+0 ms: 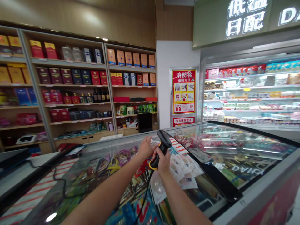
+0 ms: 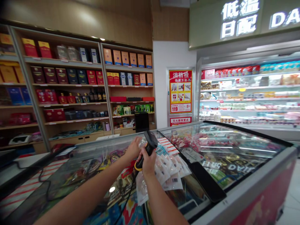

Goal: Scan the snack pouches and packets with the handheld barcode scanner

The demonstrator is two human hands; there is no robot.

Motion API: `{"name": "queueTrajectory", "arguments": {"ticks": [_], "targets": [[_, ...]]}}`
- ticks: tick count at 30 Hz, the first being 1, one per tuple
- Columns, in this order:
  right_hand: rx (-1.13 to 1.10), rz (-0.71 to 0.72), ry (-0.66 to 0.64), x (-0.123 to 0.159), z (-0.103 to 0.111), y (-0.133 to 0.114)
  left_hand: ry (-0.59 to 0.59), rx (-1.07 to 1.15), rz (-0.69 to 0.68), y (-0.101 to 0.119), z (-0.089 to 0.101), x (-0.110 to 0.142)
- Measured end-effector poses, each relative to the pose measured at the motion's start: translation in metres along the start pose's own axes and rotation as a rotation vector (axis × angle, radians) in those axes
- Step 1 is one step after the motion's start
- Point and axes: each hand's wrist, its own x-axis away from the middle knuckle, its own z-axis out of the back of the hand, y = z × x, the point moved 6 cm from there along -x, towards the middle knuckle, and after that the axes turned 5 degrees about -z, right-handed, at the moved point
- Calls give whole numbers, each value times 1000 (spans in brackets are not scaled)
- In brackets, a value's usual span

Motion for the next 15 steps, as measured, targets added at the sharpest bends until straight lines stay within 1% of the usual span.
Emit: {"name": "queueTrajectory", "arguments": {"ticks": [1,3,5,6,8,9,10,12,15], "targets": [[-8,-7,0,1,-3,-3,-19,-31,-44,3,2,16],[-20,-50,-18,4,-8,-11,-100,-97,-126,7,2,53],[-31,-132,-31,8,-6,-22,-144,-153,-74,2,1,87],[-36,-180,-22,11,-1,-28,-174,-165,-22,-3,-1,101],[5,-237,80,17,24,-40,-251,-150,85,-12,-8,121],[36,-229,130,21,40,-47,-292,-129,122,-14,-12,127],[55,-184,195,25,59,-53,-331,-104,145,-15,-17,131],[92,-141,296,35,96,-58,-381,-59,146,-9,-26,133],[187,-36,374,48,141,-60,-396,-37,135,7,-34,131]]}}
